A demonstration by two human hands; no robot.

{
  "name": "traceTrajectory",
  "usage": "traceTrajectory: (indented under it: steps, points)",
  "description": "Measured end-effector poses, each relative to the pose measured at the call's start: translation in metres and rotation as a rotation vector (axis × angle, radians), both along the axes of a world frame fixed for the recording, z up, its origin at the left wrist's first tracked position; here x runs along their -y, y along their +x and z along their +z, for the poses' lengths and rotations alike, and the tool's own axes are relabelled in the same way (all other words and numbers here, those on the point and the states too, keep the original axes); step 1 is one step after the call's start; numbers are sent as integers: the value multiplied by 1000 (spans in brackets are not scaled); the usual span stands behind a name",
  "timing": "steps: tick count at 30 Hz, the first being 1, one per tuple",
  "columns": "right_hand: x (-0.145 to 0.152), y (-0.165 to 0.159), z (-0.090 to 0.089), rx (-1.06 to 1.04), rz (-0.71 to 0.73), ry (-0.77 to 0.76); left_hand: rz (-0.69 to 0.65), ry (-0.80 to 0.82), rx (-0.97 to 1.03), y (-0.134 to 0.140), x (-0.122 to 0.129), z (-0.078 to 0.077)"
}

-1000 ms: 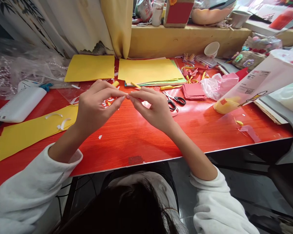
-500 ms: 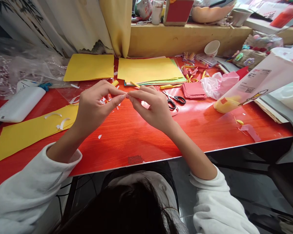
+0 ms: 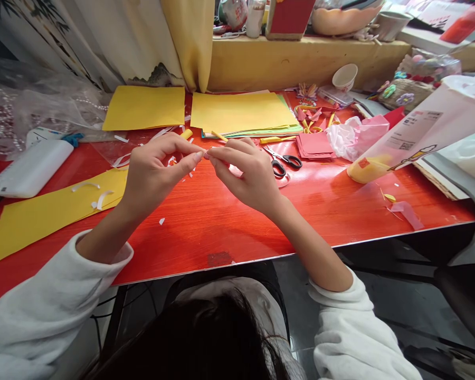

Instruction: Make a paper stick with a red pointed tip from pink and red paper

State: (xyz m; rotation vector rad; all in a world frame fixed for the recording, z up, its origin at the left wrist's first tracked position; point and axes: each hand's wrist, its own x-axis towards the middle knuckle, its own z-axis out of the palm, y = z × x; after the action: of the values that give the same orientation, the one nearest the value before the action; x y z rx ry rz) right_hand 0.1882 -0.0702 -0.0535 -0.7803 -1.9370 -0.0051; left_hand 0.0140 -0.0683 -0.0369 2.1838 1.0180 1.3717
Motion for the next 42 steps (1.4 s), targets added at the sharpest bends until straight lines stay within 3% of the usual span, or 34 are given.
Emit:
traceTrajectory:
  steps: [17,25,29,32,36,40,42]
  points:
    - [-4,4,-3,115,-11,72,12,-25,-39,-1,0,3]
    - [-2,3,-1,66,-13,30,-20,-236,107,-2,-6,3]
    - [-3,4,0,28,-24,-44,134,-243,60,-12,-24,-8]
    - [-4,4,-1,43,-24,-73,241,-67,-112,-19,-37,-21]
    - [-6,4,-1,62,-31,-89,188,76,-111,-20,-40,-27]
    - [-7,5,-2,77,-44,-119,103,-115,-15,-14,-28,-12]
    - [-8,5,-3,82,-49,-124,-6,-244,41,-11,-22,-4]
